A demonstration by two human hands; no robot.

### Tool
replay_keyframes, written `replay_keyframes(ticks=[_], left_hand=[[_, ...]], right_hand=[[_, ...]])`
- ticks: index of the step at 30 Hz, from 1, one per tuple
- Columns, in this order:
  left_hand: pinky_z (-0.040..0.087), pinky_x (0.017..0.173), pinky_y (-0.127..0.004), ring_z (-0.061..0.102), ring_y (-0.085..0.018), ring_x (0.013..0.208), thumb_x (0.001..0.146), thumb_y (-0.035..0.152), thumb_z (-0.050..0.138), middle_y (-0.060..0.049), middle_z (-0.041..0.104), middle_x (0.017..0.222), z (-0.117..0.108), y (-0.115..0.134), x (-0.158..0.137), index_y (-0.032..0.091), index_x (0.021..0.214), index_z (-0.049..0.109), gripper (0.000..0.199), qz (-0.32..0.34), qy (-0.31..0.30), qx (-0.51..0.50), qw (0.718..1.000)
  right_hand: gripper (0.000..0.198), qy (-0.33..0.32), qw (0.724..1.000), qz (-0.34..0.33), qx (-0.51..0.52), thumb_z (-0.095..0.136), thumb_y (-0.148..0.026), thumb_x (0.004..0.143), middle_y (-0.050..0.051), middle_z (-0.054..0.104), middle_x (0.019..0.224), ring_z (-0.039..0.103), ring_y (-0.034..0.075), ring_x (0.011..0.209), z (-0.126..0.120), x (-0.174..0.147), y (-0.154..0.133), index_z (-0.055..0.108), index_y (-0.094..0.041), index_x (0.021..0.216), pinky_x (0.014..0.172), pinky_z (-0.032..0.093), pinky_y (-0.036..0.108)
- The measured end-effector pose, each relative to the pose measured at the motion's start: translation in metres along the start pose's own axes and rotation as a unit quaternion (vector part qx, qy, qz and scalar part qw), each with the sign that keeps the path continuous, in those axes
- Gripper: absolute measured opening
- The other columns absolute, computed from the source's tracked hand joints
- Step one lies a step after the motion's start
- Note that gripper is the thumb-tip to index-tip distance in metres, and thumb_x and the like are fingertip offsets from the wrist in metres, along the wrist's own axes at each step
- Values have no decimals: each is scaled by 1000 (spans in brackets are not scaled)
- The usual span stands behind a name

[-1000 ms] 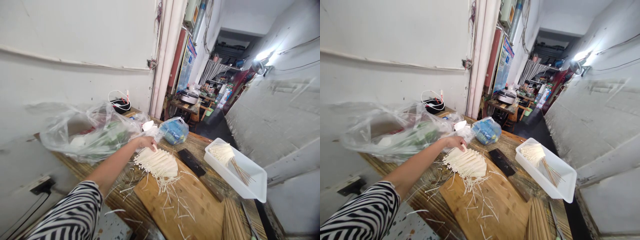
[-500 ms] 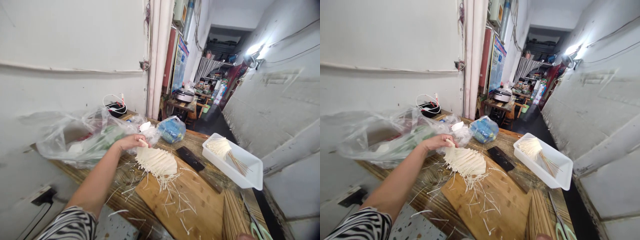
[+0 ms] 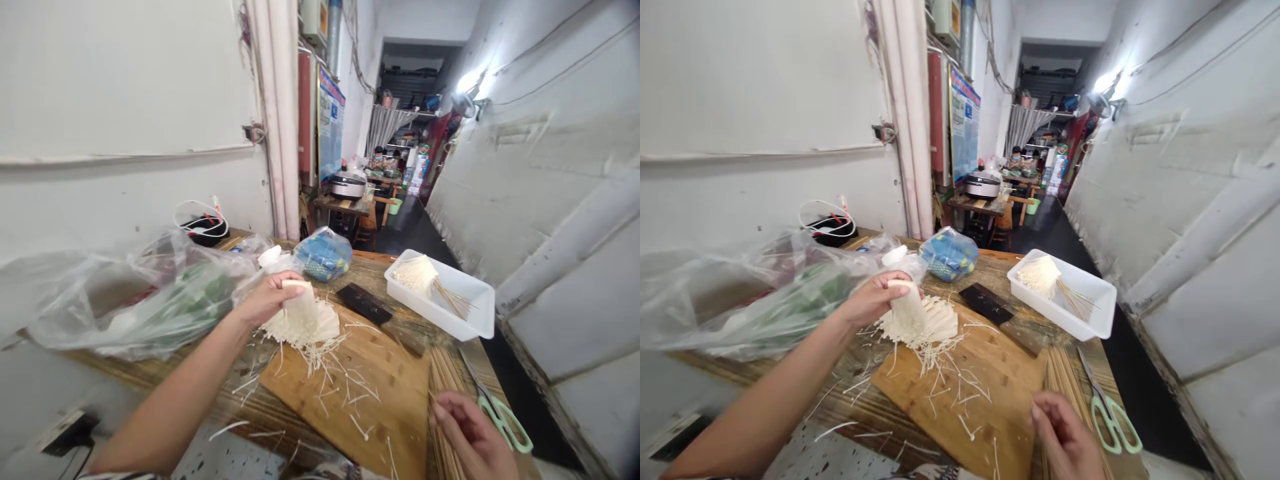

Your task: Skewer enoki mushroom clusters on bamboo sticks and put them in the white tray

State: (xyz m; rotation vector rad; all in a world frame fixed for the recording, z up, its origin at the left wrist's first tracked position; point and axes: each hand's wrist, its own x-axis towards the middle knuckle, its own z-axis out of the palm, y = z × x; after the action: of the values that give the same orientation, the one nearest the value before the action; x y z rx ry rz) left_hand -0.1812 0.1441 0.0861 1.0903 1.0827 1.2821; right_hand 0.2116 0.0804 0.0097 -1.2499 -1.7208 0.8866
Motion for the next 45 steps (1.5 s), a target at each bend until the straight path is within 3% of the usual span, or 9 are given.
replay_keyframes(ticks=[2,5,7,11,18,30,35,45], left_hand=[[52,66,-32,66,-20,69,59,38,79,-5,71,76,36,-15,3,15,81,60,37,-22,-3,-53,998],[53,67,-30,65,-18,67,60,37,79,-5,71,75,78,-38,4,13,84,65,37,-79,-22,-120,989],[54,66,-30,65,-18,64,61,36,79,-6,70,72,98,-50,3,12,83,67,35,-120,-39,-154,980],[56,68,-31,66,-18,66,64,32,79,-7,71,74,117,-58,-5,10,85,69,32,-168,-67,-186,966],[56,62,-27,65,-15,61,63,26,81,-6,71,71,124,-50,-13,9,83,70,28,-208,-77,-185,957],[55,59,-23,64,-13,61,62,29,82,-3,72,72,121,-48,-13,10,85,72,32,-215,-71,-172,959],[55,60,-22,64,-12,63,65,27,80,-3,72,77,115,-54,-12,13,85,71,26,-208,-63,-181,959],[54,57,-22,64,-13,62,53,30,86,-3,73,76,116,-49,-14,16,81,70,35,-219,-34,-157,962]], right_hand=[[23,24,993,-81,-83,55,-36,86,5,70,79,67,15,72,-5,11,-15,68,-19,96,70,53,22],[34,-29,964,-198,-176,40,-23,93,5,69,86,64,13,78,-15,22,-34,62,-22,118,72,51,22],[37,-41,940,-241,-239,36,-18,95,4,64,78,60,11,68,-22,26,-41,59,-21,124,62,47,19],[34,9,895,-282,-345,42,-15,93,-1,52,62,47,9,52,-35,25,-46,65,-22,116,50,35,20],[31,16,873,-282,-398,42,-17,94,-2,50,61,45,10,53,-40,26,-55,67,-22,113,50,29,22],[31,3,868,-280,-410,40,-19,96,-3,50,61,39,9,50,-35,28,-59,65,-23,114,48,21,25],[31,-7,871,-268,-412,39,-20,96,-3,48,60,39,9,50,-33,28,-62,66,-24,111,48,20,25],[37,-21,882,-250,-399,35,-13,93,-2,51,62,39,10,51,-32,26,-64,64,-25,112,48,19,25]])
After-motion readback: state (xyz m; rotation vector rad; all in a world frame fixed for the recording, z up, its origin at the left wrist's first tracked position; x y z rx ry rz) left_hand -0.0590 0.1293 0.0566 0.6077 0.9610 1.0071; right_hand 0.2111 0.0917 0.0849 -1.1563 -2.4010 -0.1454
